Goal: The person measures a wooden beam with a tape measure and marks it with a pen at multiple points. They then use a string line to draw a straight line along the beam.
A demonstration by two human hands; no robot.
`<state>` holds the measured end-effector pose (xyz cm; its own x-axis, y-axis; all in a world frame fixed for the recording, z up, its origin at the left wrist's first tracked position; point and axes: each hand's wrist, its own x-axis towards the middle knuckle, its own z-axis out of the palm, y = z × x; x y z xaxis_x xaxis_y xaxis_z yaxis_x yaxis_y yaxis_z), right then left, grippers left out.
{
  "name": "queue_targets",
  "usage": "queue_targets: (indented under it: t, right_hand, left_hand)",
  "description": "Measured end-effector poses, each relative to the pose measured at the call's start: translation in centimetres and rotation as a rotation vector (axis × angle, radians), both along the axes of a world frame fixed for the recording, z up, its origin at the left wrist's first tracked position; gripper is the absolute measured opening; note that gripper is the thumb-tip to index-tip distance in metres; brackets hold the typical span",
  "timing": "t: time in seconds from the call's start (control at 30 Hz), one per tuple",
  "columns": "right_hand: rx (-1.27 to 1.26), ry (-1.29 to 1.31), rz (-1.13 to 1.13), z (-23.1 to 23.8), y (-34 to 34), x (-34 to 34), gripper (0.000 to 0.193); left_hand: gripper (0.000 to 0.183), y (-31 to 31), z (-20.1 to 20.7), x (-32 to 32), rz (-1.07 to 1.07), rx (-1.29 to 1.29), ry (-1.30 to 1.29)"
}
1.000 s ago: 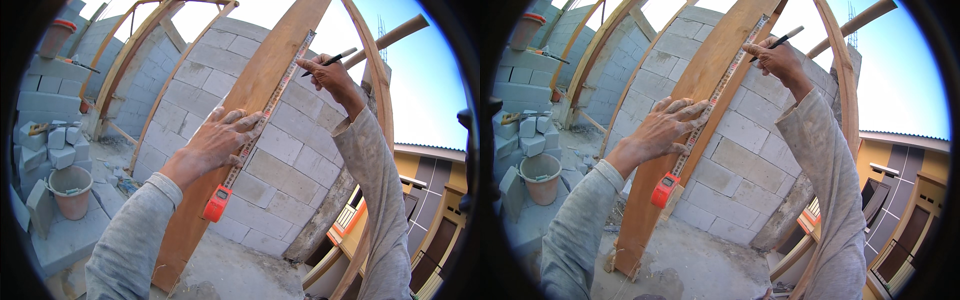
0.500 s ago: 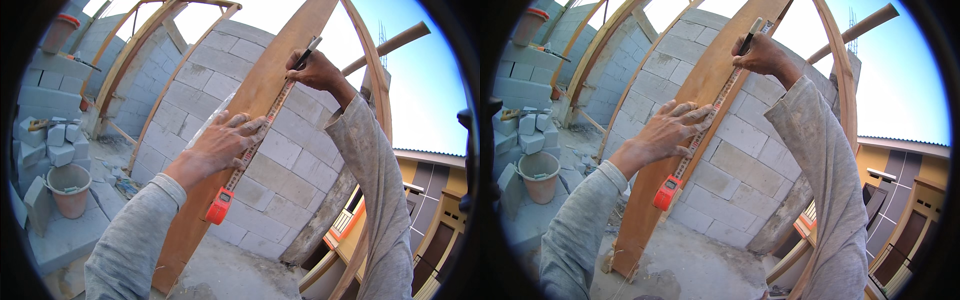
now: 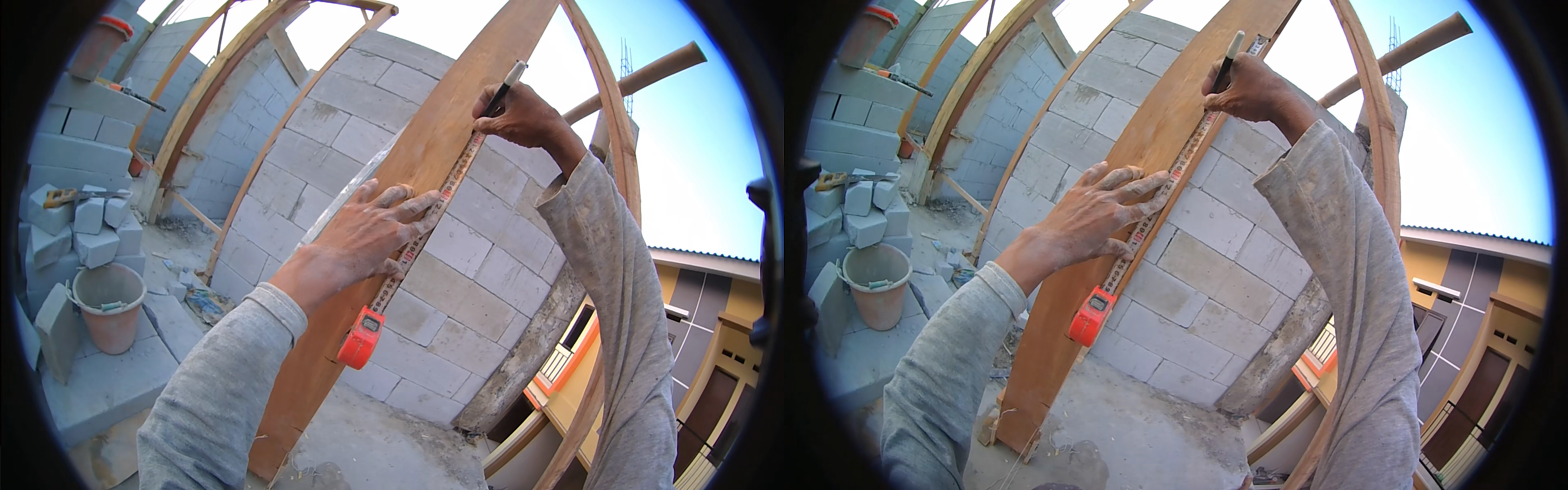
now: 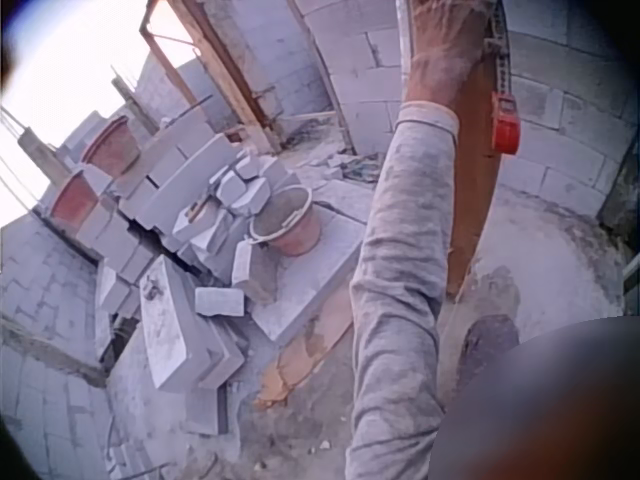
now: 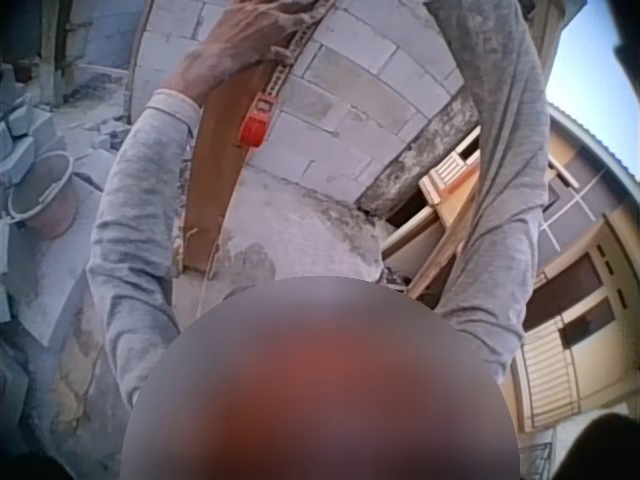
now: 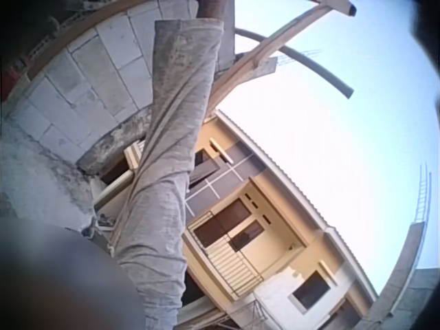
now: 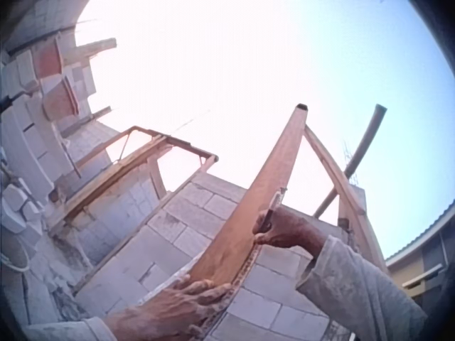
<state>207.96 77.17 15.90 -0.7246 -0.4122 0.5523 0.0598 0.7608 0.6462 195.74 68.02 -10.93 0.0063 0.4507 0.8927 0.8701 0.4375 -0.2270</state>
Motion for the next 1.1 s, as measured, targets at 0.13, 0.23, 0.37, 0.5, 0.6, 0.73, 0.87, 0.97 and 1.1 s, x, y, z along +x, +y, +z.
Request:
queue_targets:
  t: [0.13,0.23,0.37,0.5,0.6,0.73,0.87,0.97,1.1]
  right_hand:
    - [-0.007,-0.016,0.014,0.0,0.1,0.1,0.024]
    - [-0.018,-0.02,0.021,0.0,0.2,0.1,0.022]
    - [-0.005,-0.021,0.022,0.0,0.2,0.1,0.022]
    - [0.013,-0.013,0.019,0.0,0.4,0.0,0.022]
    - [0.019,-0.008,0.023,0.1,0.5,-0.1,0.022]
    - [0.032,0.0,0.033,0.2,0.7,-0.4,0.022]
    - [0.03,-0.001,0.159,-0.3,1.4,-0.7,0.024]
    - [-0.03,0.053,0.278,-0.5,2.2,-0.6,0.023]
    - [-0.248,0.24,0.491,0.3,3.5,0.4,0.018]
  left_hand:
    - [0.08,0.0,0.0,0.1,0.015,-0.001,0.005]
    - [0.079,0.1,0.0,0.1,0.021,0.003,0.0]
    - [0.078,0.1,-0.1,0.1,0.029,0.012,0.005]
    - [0.079,0.2,-0.1,-0.1,0.02,0.017,0.013]
    - [0.091,0.2,-0.2,-0.1,0.026,0.031,0.042]
    - [0.082,0.1,0.0,0.1,0.025,0.008,0.0]
    - [0.084,-0.1,0.0,0.4,0.027,-0.006,-0.008]
    - [0.085,-0.2,-0.1,0.3,0.016,0.0,-0.004]
    - [0.086,-0.1,0.0,0.0,-0.011,0.01,0.013]
